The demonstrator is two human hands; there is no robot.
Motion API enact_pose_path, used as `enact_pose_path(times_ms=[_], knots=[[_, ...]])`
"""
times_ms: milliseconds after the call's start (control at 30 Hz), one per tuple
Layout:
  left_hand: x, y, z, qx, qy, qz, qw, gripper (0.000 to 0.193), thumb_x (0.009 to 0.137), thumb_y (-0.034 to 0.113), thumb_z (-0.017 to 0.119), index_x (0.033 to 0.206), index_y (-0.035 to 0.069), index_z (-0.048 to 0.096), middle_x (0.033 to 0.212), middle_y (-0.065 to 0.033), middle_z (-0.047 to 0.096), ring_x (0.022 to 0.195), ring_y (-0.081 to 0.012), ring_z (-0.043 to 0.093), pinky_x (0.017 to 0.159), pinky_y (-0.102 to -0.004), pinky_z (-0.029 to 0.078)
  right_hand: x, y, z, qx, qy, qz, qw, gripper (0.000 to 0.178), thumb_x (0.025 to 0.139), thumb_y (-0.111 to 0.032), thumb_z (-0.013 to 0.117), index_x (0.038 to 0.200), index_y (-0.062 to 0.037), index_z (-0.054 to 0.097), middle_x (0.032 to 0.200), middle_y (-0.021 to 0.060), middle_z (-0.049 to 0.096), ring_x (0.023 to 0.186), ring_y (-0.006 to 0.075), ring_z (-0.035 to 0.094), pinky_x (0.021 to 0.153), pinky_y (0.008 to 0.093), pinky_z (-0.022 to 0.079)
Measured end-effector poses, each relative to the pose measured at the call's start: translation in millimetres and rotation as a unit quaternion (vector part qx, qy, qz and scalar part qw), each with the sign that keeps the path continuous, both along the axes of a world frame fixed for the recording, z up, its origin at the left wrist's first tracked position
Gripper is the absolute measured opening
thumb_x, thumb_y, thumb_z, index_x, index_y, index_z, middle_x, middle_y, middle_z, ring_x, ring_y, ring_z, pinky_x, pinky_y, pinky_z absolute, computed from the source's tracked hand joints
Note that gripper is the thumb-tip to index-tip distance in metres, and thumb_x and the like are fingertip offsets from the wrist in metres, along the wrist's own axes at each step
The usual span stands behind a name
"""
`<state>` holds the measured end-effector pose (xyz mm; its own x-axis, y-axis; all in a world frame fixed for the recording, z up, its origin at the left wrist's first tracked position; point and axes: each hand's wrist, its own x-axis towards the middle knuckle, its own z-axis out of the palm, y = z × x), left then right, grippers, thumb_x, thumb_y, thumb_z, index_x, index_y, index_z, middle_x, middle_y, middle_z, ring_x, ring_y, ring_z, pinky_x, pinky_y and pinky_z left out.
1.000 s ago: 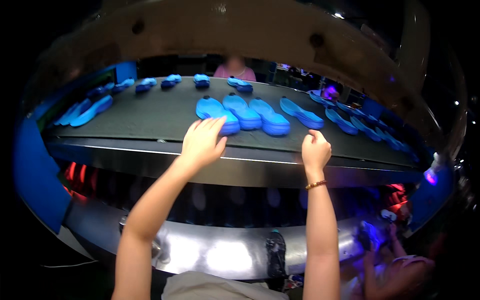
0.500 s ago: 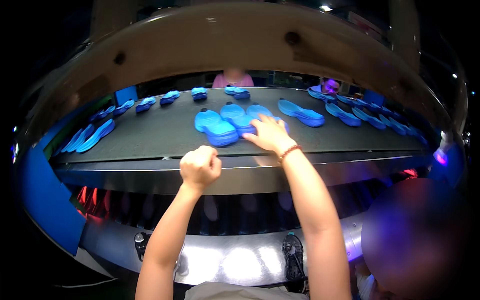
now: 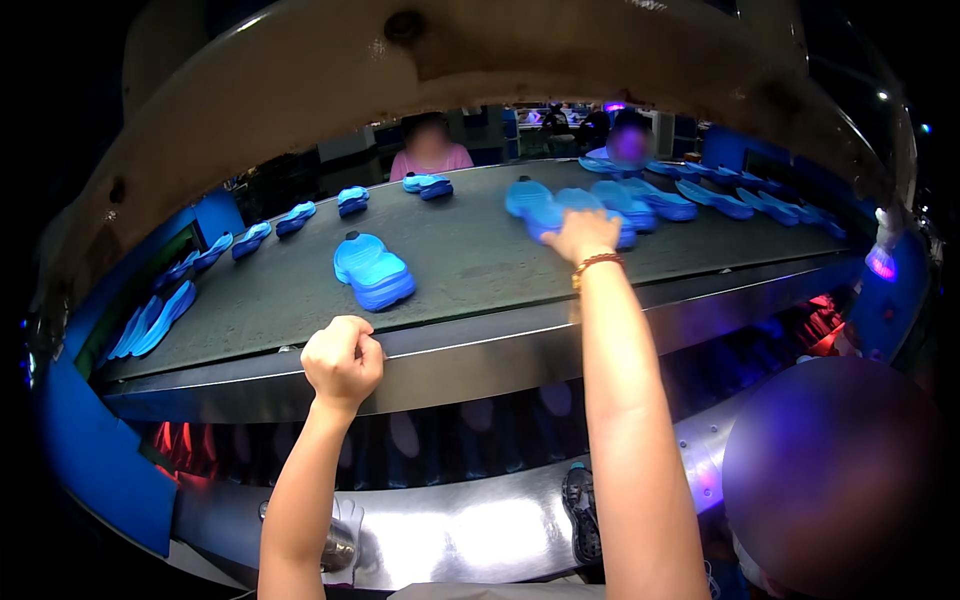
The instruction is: The person picks up blue shoe soles from a conveyor belt and applies a liquid adhesive to the underside of the soles using a brush tool.
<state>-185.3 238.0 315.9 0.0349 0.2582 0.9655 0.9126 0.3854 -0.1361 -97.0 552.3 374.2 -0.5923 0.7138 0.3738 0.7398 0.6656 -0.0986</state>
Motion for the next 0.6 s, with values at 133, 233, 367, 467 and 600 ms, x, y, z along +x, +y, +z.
enact_pose_path(times_ms=[133, 233, 367, 467, 600], knots=[[7, 2, 2, -0.001, 0.009, -0.003, 1.000, 0.007, 0.058, 0.001, 0.050, 0.062, 0.006, 0.053, 0.060, -0.0053, 0.054, 0.046, -0.0217, 0.048, 0.044, -0.0305, 0.038, -4, 2, -9, 0.168, 0.063, -0.046, 0.983, 0.038, 0.078, -0.036, 0.055, 0.111, -0.0164, 0.057, 0.128, 0.0104, 0.044, 0.124, 0.0261, 0.031, 0.096, 0.0449, 0.023], [11, -9, 4, 0.002, 0.012, 0.013, 1.000, 0.008, 0.058, 0.001, 0.050, 0.063, 0.007, 0.053, 0.061, -0.0061, 0.055, 0.048, -0.0231, 0.049, 0.046, -0.0314, 0.039, -21, -59, 7, 0.094, 0.181, 0.242, 0.948, 0.045, 0.077, -0.040, 0.057, 0.113, -0.0137, 0.056, 0.122, 0.0129, 0.049, 0.118, 0.0295, 0.040, 0.094, 0.0448, 0.035], [3, 5, -2, 0.001, -0.011, 0.015, 1.000, 0.008, 0.065, 0.003, 0.050, 0.068, 0.006, 0.057, 0.064, -0.0091, 0.056, 0.053, -0.0266, 0.054, 0.050, -0.0334, 0.042, -21, -134, 13, -0.003, 0.095, 0.455, 0.885, 0.048, 0.076, -0.050, 0.050, 0.107, -0.0142, 0.060, 0.103, 0.0114, 0.060, 0.103, 0.0305, 0.052, 0.086, 0.0434, 0.041], [6, 1, -2, 0.010, -0.030, 0.014, 0.999, 0.009, 0.073, 0.003, 0.048, 0.071, 0.005, 0.056, 0.064, -0.0082, 0.056, 0.053, -0.0245, 0.055, 0.050, -0.0333, 0.043, -30, -157, -2, 0.035, 0.064, 0.411, 0.909, 0.046, 0.069, -0.046, 0.060, 0.098, -0.0104, 0.062, 0.100, 0.0154, 0.061, 0.099, 0.0299, 0.054, 0.085, 0.0419, 0.039], [-24, -26, -3, -0.006, -0.042, 0.033, 0.999, 0.009, 0.075, 0.004, 0.049, 0.074, 0.007, 0.057, 0.065, -0.0064, 0.059, 0.054, -0.0231, 0.057, 0.051, -0.0318, 0.045, -62, -188, -27, 0.042, 0.160, 0.375, 0.912, 0.048, 0.062, -0.032, 0.074, 0.102, -0.0109, 0.057, 0.101, 0.0112, 0.058, 0.104, 0.0264, 0.049, 0.091, 0.0410, 0.031]])
